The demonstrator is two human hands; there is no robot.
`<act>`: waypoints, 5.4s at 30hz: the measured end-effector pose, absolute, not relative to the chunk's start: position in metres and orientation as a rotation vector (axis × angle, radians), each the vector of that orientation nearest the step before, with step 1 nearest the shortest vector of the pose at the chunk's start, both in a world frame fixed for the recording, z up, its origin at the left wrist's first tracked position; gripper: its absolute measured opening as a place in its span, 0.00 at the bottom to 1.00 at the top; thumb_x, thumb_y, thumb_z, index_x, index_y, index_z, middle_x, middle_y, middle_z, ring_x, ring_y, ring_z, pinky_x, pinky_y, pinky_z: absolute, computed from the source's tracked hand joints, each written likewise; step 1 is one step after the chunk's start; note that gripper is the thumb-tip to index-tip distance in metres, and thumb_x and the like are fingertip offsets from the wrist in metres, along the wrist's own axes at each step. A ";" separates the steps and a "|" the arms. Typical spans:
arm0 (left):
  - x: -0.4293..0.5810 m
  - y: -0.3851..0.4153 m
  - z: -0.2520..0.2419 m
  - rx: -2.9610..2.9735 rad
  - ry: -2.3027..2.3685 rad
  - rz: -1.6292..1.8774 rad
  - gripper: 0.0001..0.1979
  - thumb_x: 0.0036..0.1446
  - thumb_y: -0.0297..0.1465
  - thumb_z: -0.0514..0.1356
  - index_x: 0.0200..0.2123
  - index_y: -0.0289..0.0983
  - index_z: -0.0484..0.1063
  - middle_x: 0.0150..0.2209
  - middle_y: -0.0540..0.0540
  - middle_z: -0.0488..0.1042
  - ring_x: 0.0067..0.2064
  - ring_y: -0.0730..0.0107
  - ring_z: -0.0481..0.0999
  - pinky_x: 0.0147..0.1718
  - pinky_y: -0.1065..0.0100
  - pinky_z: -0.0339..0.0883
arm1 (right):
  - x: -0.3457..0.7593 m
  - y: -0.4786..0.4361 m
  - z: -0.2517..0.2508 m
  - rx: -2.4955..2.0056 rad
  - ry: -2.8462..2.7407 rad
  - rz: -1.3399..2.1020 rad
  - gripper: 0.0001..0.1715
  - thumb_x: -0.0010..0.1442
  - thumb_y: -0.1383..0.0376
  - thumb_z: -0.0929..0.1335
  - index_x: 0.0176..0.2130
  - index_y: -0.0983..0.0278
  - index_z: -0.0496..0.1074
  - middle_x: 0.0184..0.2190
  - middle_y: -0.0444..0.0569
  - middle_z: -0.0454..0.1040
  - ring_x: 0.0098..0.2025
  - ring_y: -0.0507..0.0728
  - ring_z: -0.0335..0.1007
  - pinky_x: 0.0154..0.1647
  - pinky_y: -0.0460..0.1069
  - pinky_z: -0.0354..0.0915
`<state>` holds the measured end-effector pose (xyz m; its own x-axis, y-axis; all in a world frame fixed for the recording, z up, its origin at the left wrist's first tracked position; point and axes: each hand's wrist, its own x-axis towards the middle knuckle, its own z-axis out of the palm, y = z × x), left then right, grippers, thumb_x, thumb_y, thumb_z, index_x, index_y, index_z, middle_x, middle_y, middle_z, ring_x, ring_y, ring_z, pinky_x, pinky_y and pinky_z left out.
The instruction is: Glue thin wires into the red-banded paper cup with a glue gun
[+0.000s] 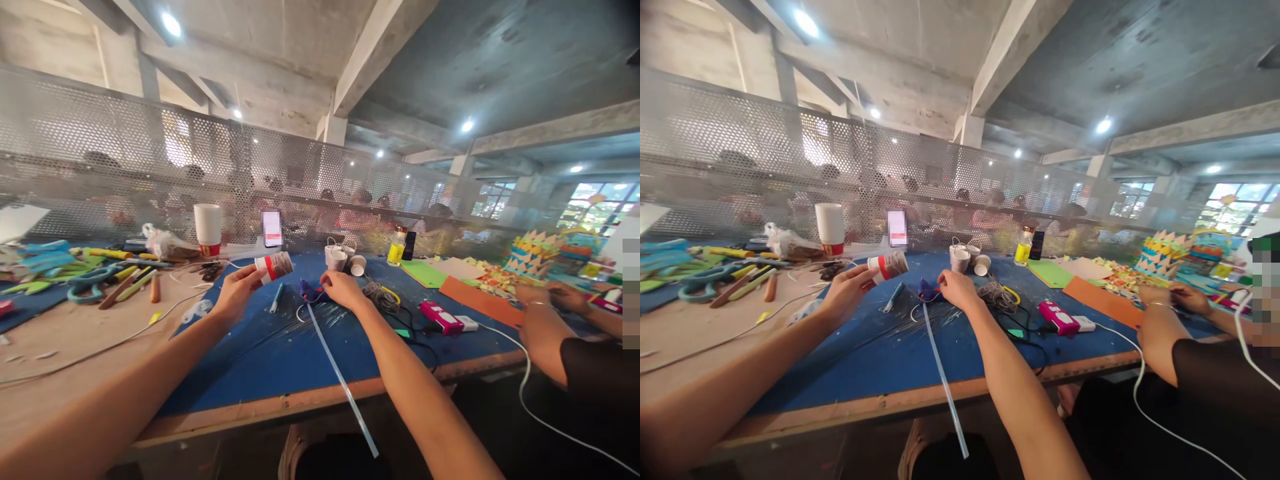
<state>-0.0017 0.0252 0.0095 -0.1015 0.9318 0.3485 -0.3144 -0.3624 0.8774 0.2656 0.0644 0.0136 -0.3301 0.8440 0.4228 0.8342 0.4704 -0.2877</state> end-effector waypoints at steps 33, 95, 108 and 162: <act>-0.008 0.033 0.004 1.110 0.894 1.696 0.20 0.38 0.40 0.73 0.33 0.34 0.79 0.33 0.44 0.80 0.35 0.65 0.77 0.38 0.67 0.67 | 0.244 0.041 0.011 -1.532 -2.494 -0.314 0.22 0.58 0.68 0.64 0.54 0.65 0.65 0.48 0.58 0.73 0.51 0.64 0.69 0.51 0.58 0.58; 0.004 0.013 0.011 1.429 0.918 1.578 0.15 0.45 0.39 0.69 0.36 0.38 0.82 0.37 0.43 0.82 0.42 0.56 0.77 0.45 0.62 0.65 | 0.216 0.014 0.021 -0.983 -1.938 0.490 0.26 0.58 0.41 0.66 0.37 0.61 0.69 0.26 0.42 0.69 0.28 0.53 0.65 0.30 0.47 0.63; 0.004 0.013 0.013 1.432 1.030 1.619 0.18 0.42 0.43 0.70 0.34 0.36 0.82 0.35 0.44 0.82 0.42 0.53 0.76 0.45 0.63 0.65 | 0.213 0.012 0.023 -0.923 -1.889 0.365 0.23 0.58 0.45 0.67 0.33 0.61 0.63 0.29 0.42 0.65 0.32 0.53 0.63 0.37 0.48 0.61; -0.003 0.023 0.005 1.593 1.041 1.566 0.20 0.50 0.43 0.67 0.40 0.34 0.81 0.39 0.44 0.82 0.44 0.56 0.76 0.49 0.63 0.63 | 0.214 0.015 0.021 -1.038 -2.006 0.356 0.25 0.61 0.44 0.65 0.44 0.59 0.75 0.37 0.48 0.79 0.41 0.59 0.74 0.41 0.50 0.67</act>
